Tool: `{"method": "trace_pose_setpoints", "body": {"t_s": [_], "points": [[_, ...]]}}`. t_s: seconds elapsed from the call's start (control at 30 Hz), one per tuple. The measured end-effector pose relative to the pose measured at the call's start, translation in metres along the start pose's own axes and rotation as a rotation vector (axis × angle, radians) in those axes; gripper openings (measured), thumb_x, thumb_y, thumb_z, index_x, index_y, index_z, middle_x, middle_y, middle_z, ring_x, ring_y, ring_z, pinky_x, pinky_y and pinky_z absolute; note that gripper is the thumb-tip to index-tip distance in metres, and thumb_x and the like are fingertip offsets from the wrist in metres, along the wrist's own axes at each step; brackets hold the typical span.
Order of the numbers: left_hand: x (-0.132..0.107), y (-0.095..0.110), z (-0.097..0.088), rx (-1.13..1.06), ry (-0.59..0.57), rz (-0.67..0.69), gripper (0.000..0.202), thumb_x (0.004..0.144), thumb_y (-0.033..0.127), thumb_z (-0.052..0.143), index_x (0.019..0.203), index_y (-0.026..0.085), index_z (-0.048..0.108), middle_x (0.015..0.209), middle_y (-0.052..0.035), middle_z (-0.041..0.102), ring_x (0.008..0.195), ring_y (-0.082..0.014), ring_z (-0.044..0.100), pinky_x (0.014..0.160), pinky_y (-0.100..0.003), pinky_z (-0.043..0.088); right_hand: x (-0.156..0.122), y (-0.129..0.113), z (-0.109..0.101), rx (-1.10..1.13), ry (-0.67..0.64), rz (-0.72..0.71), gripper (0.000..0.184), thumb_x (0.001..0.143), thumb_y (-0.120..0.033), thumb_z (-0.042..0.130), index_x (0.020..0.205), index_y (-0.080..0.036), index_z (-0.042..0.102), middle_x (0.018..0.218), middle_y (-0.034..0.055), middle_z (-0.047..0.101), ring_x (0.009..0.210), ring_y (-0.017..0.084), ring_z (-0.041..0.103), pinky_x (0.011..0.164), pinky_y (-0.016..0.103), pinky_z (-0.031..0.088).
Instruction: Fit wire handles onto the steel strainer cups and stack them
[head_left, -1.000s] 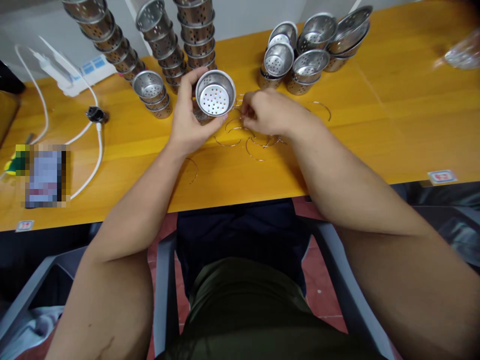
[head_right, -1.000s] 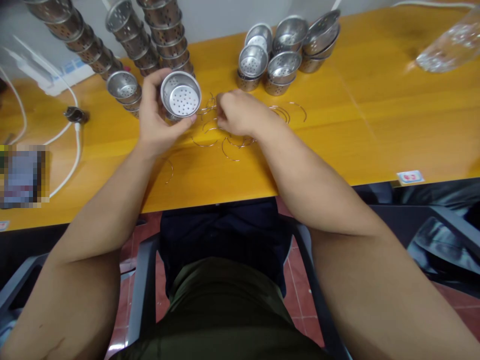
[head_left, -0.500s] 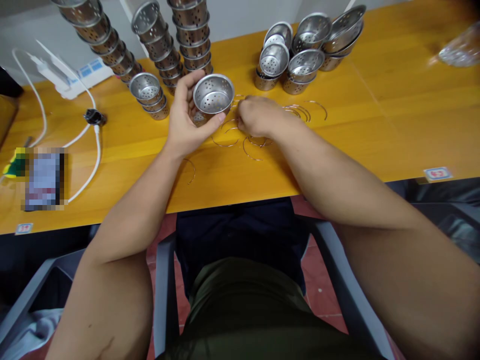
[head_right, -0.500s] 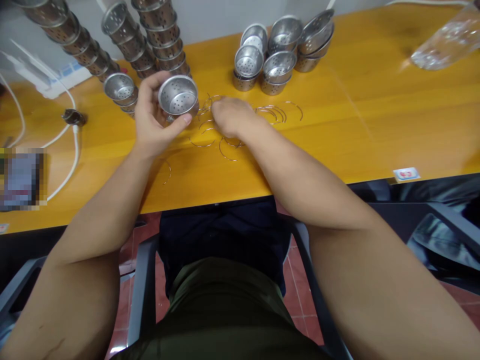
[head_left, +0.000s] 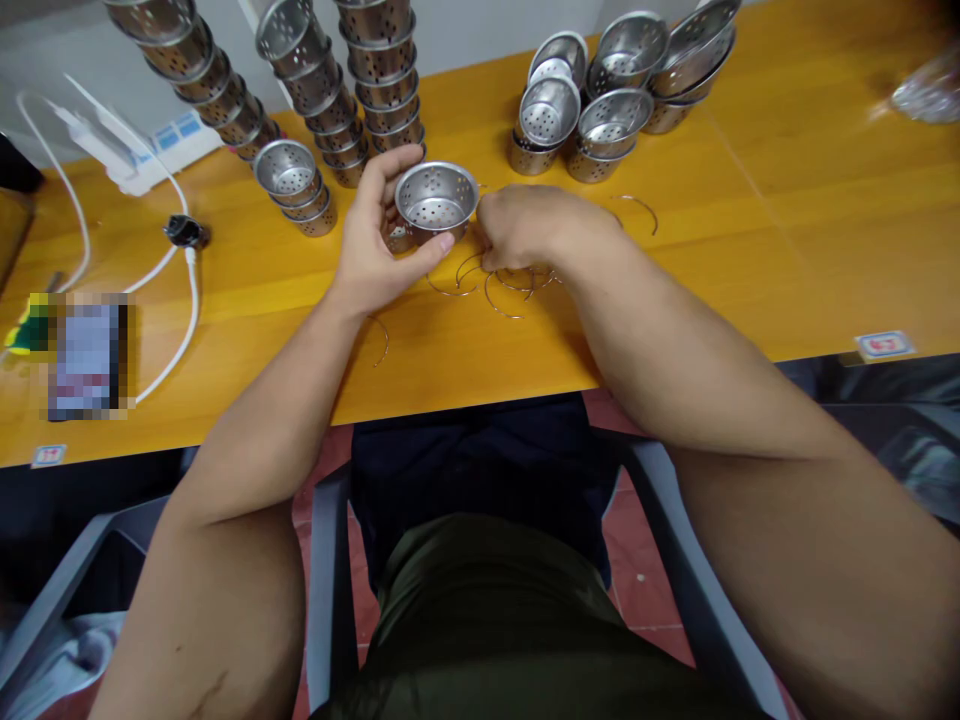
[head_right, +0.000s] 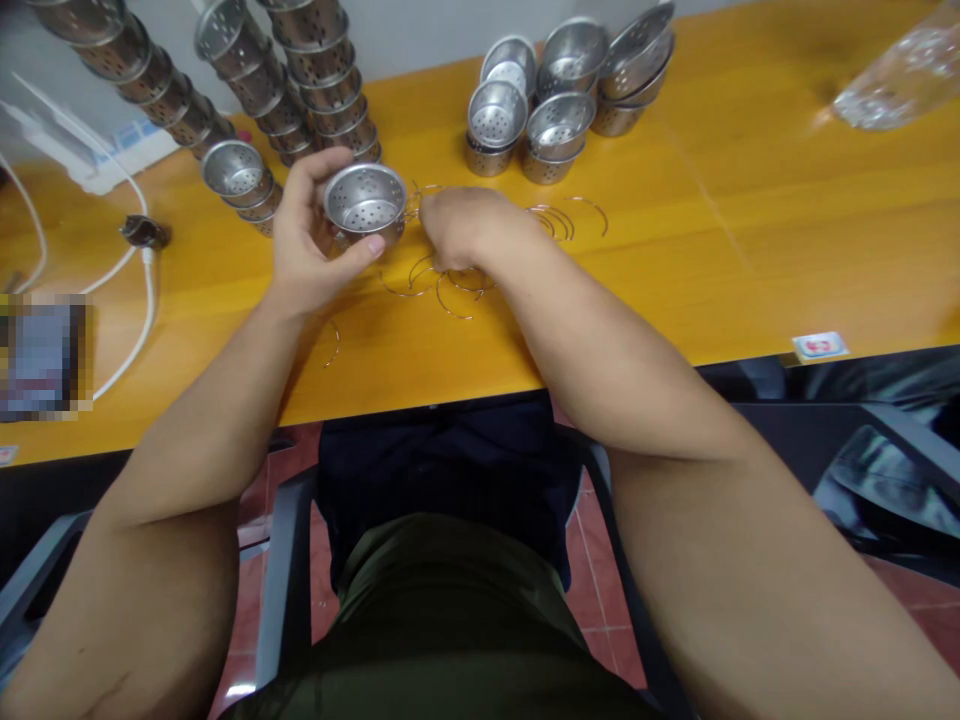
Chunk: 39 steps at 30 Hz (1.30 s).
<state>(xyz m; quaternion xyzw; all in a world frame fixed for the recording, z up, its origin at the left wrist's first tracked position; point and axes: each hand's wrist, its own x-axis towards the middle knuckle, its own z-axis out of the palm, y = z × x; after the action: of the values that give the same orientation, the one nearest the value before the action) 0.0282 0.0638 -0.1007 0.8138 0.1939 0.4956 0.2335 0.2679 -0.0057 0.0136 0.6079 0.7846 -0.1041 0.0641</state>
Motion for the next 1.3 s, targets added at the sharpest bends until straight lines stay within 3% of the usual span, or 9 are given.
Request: {"method": "trace_pose_setpoints", "body": {"t_s": [0.13,0.27,0.47,0.7,0.8,0.93,1.03,1.13,1.3], "points": [[0.000,-0.003,-0.002,0.037,0.006,-0.006,0.102,0.096,0.101,0.085,0.172,0.043,0.050,0.168,-0.0143,0.069,0.154,-0.0433,0.075,0.124,-0.058,0.071,0.006,0.002,0.005,0.021,-0.010,-0.015,0.042,0.097,-0.010,0.101,0.087,-0.024,0.063,0.108,0.0141,0.083,0.127,0.041,0.083,0.112,0.052,0.065],[0.000,-0.001,-0.003,0.026,0.023,-0.031,0.102,0.094,0.097,0.090,0.170,0.042,0.053,0.168,-0.0141,0.069,0.156,-0.0439,0.074,0.125,-0.057,0.070,0.013,0.017,0.011,0.018,0.004,-0.067,0.044,0.101,-0.014,0.097,0.084,-0.023,0.058,0.106,0.0122,0.081,0.119,0.037,0.081,0.103,0.046,0.060],[0.000,0.004,-0.003,0.039,-0.001,-0.058,0.100,0.095,0.095,0.091,0.171,0.042,0.052,0.167,-0.0147,0.066,0.157,-0.0456,0.072,0.128,-0.061,0.068,0.008,0.035,0.012,0.145,0.049,-0.239,0.027,0.103,0.000,0.085,0.101,-0.023,0.073,0.105,0.0042,0.081,0.095,0.023,0.071,0.089,0.037,0.048],[-0.002,-0.003,-0.003,0.039,0.009,-0.030,0.102,0.095,0.101,0.086,0.171,0.042,0.051,0.168,-0.0138,0.067,0.155,-0.0437,0.073,0.126,-0.058,0.069,0.012,0.012,0.012,0.190,0.070,-0.177,0.031,0.106,-0.004,0.080,0.093,-0.023,0.060,0.123,0.0107,0.082,0.120,0.031,0.074,0.106,0.040,0.052],[-0.001,-0.002,-0.003,0.043,0.001,-0.059,0.102,0.094,0.100,0.088,0.171,0.043,0.052,0.167,-0.0134,0.067,0.153,-0.0432,0.075,0.125,-0.059,0.069,0.012,0.007,0.007,0.167,0.000,-0.102,0.037,0.100,-0.001,0.087,0.088,-0.023,0.061,0.110,0.0099,0.081,0.115,0.031,0.076,0.105,0.041,0.055],[-0.002,0.003,-0.002,0.053,-0.010,-0.073,0.104,0.094,0.099,0.090,0.172,0.043,0.052,0.169,-0.0129,0.066,0.152,-0.0433,0.075,0.124,-0.058,0.070,0.002,0.002,0.000,0.017,-0.073,-0.027,0.036,0.093,-0.001,0.096,0.085,-0.021,0.067,0.088,0.0060,0.076,0.101,0.030,0.078,0.092,0.039,0.056],[-0.002,0.005,-0.001,0.071,-0.019,-0.066,0.106,0.095,0.103,0.086,0.174,0.043,0.049,0.172,-0.0132,0.065,0.152,-0.0432,0.076,0.123,-0.056,0.070,-0.002,-0.002,-0.002,-0.052,-0.067,-0.073,0.038,0.095,-0.002,0.097,0.085,-0.020,0.065,0.086,0.0063,0.075,0.099,0.031,0.079,0.086,0.038,0.055],[-0.003,0.003,-0.001,0.069,-0.029,-0.047,0.107,0.094,0.106,0.083,0.175,0.044,0.048,0.172,-0.0129,0.065,0.151,-0.0428,0.076,0.121,-0.055,0.071,0.003,0.000,0.003,-0.059,-0.059,-0.121,0.041,0.092,-0.002,0.100,0.084,-0.021,0.065,0.087,0.0071,0.076,0.107,0.035,0.081,0.093,0.040,0.058],[-0.002,-0.001,-0.003,0.063,-0.034,-0.029,0.106,0.096,0.104,0.083,0.176,0.043,0.047,0.169,-0.0135,0.066,0.151,-0.0428,0.077,0.123,-0.055,0.071,0.017,0.010,0.015,-0.069,-0.080,-0.160,0.028,0.092,-0.014,0.099,0.090,-0.025,0.074,0.087,0.0058,0.078,0.114,0.040,0.081,0.099,0.044,0.060]]}}
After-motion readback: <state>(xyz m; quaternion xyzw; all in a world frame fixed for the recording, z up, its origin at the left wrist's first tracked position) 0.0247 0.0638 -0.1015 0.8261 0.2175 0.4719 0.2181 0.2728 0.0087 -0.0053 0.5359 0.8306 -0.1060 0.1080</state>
